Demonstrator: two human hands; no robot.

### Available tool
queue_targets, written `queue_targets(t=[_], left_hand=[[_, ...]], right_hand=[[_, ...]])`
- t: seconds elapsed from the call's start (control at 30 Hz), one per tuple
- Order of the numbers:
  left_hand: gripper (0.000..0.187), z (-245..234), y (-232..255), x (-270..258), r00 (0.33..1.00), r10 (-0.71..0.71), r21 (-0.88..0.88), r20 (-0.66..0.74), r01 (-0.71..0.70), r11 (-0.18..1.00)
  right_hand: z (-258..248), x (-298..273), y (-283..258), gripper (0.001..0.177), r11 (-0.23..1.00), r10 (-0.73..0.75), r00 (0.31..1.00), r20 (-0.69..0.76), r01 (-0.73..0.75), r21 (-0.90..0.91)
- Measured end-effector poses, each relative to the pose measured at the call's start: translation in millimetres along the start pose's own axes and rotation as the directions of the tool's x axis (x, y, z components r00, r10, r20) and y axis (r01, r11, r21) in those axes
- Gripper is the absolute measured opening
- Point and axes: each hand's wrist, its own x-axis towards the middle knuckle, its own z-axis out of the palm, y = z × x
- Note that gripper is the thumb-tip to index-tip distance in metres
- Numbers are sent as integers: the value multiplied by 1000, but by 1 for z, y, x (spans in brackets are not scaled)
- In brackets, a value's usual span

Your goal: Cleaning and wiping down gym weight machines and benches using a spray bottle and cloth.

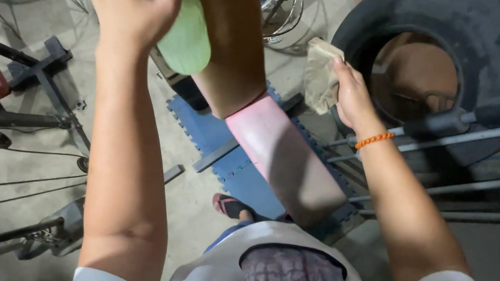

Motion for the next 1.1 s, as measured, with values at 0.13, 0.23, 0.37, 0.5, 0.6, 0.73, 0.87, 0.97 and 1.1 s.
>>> queue_targets(t=[0.13,0.23,0.37,0.5,0.6,0.73,0.87,0.97,1.1], left_hand=[[55,11,38,-38,973,-102,86,209,86,993],[50,21,77,-66,952,-154,104,264,131,986],[53,10,144,-95,892,-313,-186,327,385,904],[46,19,190,-153,842,-426,-507,331,539,673],[51,20,227,-208,748,-543,-490,381,662,568],[54,23,252,-297,642,-591,-364,488,765,531],[56,22,261,-361,490,-603,-195,629,851,488],[58,21,273,-380,434,-628,-119,647,870,479],[58,23,283,-390,507,-577,-201,641,836,511]], right_hand=[[-19,-17,-2,41,969,68,997,39,-76,233],[-31,-24,1,42,949,103,990,93,-125,288],[-41,-41,-4,41,927,134,975,175,-186,325],[-35,-61,19,39,945,147,989,-33,-131,301],[-46,-78,54,48,923,248,969,5,-238,303],[-92,-86,173,57,956,253,967,-6,-251,-153],[-99,-119,245,66,434,13,858,514,458,-776],[-122,-176,284,68,-57,171,779,603,619,-784],[-108,-171,268,71,-95,355,787,504,567,-819]])
